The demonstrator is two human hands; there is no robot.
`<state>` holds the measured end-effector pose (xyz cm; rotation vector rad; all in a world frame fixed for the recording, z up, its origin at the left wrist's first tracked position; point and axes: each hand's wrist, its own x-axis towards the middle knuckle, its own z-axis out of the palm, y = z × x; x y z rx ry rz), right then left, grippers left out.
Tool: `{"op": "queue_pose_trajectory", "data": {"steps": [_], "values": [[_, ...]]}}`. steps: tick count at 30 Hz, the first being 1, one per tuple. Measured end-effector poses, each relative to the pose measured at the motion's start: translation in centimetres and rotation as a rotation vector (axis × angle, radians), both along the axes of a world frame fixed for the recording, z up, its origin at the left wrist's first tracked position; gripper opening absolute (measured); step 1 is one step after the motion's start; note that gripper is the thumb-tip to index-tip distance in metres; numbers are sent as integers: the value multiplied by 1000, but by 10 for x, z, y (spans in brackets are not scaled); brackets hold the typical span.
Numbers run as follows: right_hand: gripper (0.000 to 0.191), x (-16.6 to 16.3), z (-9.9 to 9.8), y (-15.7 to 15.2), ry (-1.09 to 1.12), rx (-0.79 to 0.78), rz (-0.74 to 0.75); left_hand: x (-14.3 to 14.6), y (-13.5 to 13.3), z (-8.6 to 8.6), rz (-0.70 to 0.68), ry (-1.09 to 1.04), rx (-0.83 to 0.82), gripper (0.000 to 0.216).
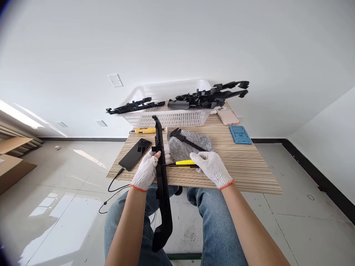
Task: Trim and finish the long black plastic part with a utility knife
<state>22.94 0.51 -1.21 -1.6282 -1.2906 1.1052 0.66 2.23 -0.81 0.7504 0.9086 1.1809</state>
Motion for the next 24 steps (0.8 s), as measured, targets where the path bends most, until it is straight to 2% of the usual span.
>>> {"op": "queue_pose_trajectory", "data": {"steps": [4, 11, 17, 24], "values": [[53, 2, -3, 1, -1, 32, -59, 0, 0, 0, 5, 13, -4, 47], [55, 3, -7, 2, -15, 39, -41, 0, 1, -3, 12, -1, 0, 48], [56, 2, -3, 0, 6, 1, -23, 1, 2, -2, 52, 31, 38, 43], [57, -2, 2, -1, -48, 14, -76, -1, 3, -5, 76, 91, 78, 37]]}}
